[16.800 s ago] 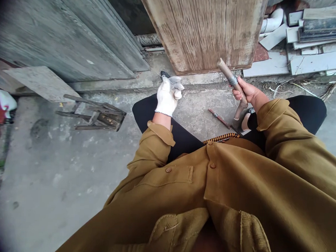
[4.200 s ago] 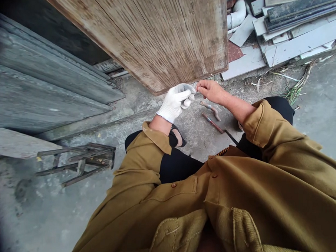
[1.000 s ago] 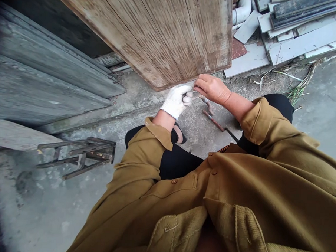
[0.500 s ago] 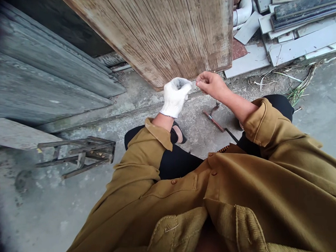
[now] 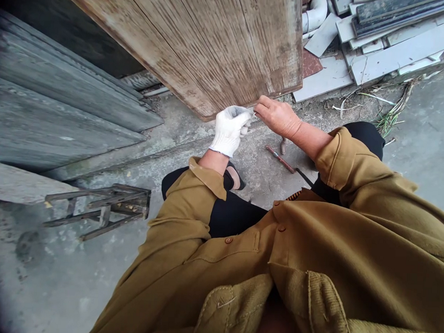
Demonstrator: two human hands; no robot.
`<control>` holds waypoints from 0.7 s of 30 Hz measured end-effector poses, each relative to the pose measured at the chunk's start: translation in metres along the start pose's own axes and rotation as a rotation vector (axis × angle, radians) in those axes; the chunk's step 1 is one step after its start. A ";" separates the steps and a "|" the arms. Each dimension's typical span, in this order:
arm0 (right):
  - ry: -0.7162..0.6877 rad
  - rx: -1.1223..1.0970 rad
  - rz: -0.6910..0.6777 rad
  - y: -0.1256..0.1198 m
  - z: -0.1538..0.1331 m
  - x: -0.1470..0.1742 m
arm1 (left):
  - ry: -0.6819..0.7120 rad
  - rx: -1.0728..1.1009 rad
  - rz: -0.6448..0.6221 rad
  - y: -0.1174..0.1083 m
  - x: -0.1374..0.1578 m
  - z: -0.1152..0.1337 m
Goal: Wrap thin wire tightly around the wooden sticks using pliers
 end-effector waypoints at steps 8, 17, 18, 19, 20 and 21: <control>0.258 -0.674 -0.035 -0.001 -0.003 -0.009 | 0.155 -0.217 0.099 -0.011 0.009 0.018; -0.057 -0.370 0.000 -0.002 0.004 -0.005 | -0.017 -0.009 -0.054 -0.007 0.000 0.003; -0.092 -0.297 -0.010 -0.001 0.005 -0.004 | -0.021 0.002 -0.071 -0.007 -0.001 0.001; -0.111 -0.237 -0.018 -0.001 0.006 -0.002 | -0.024 0.011 -0.079 -0.007 -0.001 -0.001; -0.121 -0.190 -0.024 -0.001 0.006 -0.001 | -0.028 0.015 -0.084 -0.006 -0.001 -0.002; -0.124 -0.156 -0.028 -0.002 0.006 -0.001 | -0.032 0.015 -0.084 -0.006 -0.001 -0.003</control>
Point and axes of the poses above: each hand's wrist, its own x-axis away from the middle knuckle, its own y-axis out of the palm, z = x × y, the point moved 1 cm from there along -x, towards the middle knuckle, and after that the axes turned 13 degrees about -x, right-handed, at the moved point
